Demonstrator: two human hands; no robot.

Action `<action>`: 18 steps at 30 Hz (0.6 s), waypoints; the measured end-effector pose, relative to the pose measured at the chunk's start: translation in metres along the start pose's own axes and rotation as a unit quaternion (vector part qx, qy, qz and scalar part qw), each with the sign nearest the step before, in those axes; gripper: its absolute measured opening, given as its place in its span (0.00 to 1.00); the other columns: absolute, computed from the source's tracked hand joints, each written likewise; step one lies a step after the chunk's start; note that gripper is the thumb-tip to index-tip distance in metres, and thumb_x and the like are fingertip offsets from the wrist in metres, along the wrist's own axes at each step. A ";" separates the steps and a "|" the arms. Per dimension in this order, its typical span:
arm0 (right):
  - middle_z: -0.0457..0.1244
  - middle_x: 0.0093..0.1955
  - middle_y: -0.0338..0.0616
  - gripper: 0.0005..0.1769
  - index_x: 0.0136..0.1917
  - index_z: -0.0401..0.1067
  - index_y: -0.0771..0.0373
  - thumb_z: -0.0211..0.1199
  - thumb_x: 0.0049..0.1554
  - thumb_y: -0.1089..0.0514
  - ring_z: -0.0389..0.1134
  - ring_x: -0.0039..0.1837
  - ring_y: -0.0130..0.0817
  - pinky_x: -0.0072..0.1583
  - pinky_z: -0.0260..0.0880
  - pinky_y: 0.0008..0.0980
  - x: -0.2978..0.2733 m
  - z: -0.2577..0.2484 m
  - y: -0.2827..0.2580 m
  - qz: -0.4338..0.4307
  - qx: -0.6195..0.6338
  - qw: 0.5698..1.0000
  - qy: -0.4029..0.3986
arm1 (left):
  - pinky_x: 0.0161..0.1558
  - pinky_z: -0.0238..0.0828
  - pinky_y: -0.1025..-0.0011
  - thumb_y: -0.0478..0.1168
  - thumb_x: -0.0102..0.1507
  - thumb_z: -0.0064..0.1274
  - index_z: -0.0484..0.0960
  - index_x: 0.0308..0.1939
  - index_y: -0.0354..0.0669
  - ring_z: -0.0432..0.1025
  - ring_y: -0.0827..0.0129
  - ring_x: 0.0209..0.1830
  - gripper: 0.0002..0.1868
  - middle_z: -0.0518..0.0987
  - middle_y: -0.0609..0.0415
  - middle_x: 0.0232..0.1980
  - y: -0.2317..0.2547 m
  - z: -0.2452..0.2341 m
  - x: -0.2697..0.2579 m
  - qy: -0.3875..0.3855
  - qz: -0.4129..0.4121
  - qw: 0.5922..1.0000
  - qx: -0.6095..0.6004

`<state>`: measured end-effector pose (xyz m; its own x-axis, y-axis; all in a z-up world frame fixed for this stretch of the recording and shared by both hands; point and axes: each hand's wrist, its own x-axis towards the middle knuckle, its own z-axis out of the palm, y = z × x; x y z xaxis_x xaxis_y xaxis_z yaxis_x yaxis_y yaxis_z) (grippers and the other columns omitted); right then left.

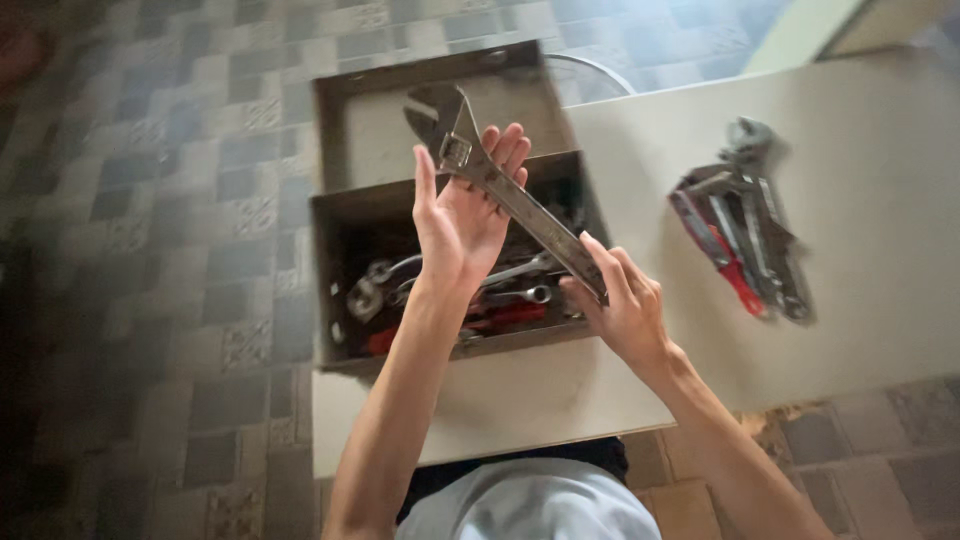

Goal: The person picks up hand tools one at a time from a table, including pliers, wrenches, a red-handled file, a hammer, and a hacksaw blade, and places them into an open metal toolbox, arranging them inside. At the end the person closes the toolbox lid and rests both hands on it.

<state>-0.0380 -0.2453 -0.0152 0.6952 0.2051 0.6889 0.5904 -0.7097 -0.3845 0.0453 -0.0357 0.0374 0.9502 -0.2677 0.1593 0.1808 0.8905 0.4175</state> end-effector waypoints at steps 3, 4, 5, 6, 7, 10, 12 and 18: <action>0.65 0.47 0.50 0.37 0.73 0.62 0.66 0.74 0.55 0.58 0.69 0.42 0.46 0.42 0.71 0.40 -0.001 0.015 -0.017 -0.018 0.022 0.998 -0.054 | 0.80 0.51 0.60 0.72 0.70 0.31 0.64 0.74 0.32 0.56 0.53 0.81 0.47 0.65 0.39 0.78 0.020 -0.023 -0.029 0.011 0.032 0.999 -0.032; 0.64 0.47 0.50 0.37 0.74 0.62 0.66 0.73 0.56 0.58 0.69 0.41 0.46 0.41 0.71 0.41 -0.003 0.019 -0.021 -0.022 0.025 0.997 -0.073 | 0.80 0.51 0.60 0.72 0.70 0.30 0.64 0.74 0.32 0.56 0.53 0.81 0.47 0.64 0.39 0.78 0.025 -0.031 -0.037 0.016 0.046 0.998 -0.037; 0.64 0.47 0.50 0.37 0.74 0.62 0.66 0.73 0.56 0.58 0.69 0.41 0.47 0.41 0.71 0.41 -0.004 0.024 -0.025 -0.028 0.023 0.996 -0.083 | 0.80 0.51 0.60 0.73 0.70 0.30 0.64 0.73 0.32 0.56 0.53 0.81 0.48 0.64 0.38 0.78 0.029 -0.038 -0.042 0.017 0.059 0.997 -0.041; 0.64 0.47 0.50 0.38 0.74 0.62 0.66 0.73 0.56 0.57 0.68 0.40 0.47 0.40 0.71 0.41 -0.005 0.028 -0.028 -0.034 0.020 0.995 -0.093 | 0.80 0.51 0.60 0.72 0.70 0.30 0.64 0.74 0.33 0.56 0.53 0.81 0.47 0.64 0.39 0.78 0.033 -0.044 -0.049 0.025 0.066 0.997 -0.040; 0.64 0.48 0.51 0.38 0.74 0.61 0.66 0.73 0.55 0.57 0.68 0.40 0.48 0.40 0.71 0.41 -0.006 0.032 -0.031 -0.039 0.016 0.994 -0.102 | 0.79 0.51 0.61 0.72 0.70 0.30 0.64 0.74 0.33 0.56 0.54 0.81 0.47 0.64 0.39 0.78 0.034 -0.050 -0.055 0.031 0.071 0.996 -0.041; 0.62 0.45 0.49 0.39 0.76 0.60 0.67 0.72 0.56 0.57 0.67 0.37 0.45 0.38 0.70 0.40 -0.009 0.042 -0.037 -0.056 0.025 0.990 -0.125 | 0.79 0.52 0.60 0.72 0.70 0.30 0.63 0.74 0.33 0.55 0.53 0.81 0.47 0.64 0.39 0.78 0.038 -0.061 -0.067 0.040 0.079 0.995 -0.041; 0.61 0.43 0.48 0.38 0.75 0.61 0.66 0.71 0.56 0.57 0.65 0.35 0.43 0.37 0.70 0.40 -0.010 0.045 -0.040 -0.069 0.008 0.988 -0.136 | 0.79 0.51 0.60 0.72 0.70 0.30 0.63 0.74 0.32 0.55 0.53 0.81 0.48 0.64 0.38 0.78 0.039 -0.064 -0.071 0.043 0.078 0.996 -0.033; 0.58 0.41 0.50 0.36 0.78 0.60 0.64 0.67 0.59 0.61 0.61 0.35 0.42 0.39 0.66 0.42 -0.004 0.036 -0.043 -0.020 0.040 0.987 -0.152 | 0.81 0.48 0.62 0.72 0.70 0.28 0.57 0.77 0.32 0.51 0.54 0.84 0.49 0.60 0.38 0.80 0.040 -0.057 -0.064 0.032 0.064 0.997 0.013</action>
<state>-0.0509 -0.1912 -0.0237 0.7546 0.4335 0.4927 0.6420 -0.6434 -0.4171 0.0056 0.0380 -0.0069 0.9797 -0.1276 0.1548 0.0513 0.9054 0.4215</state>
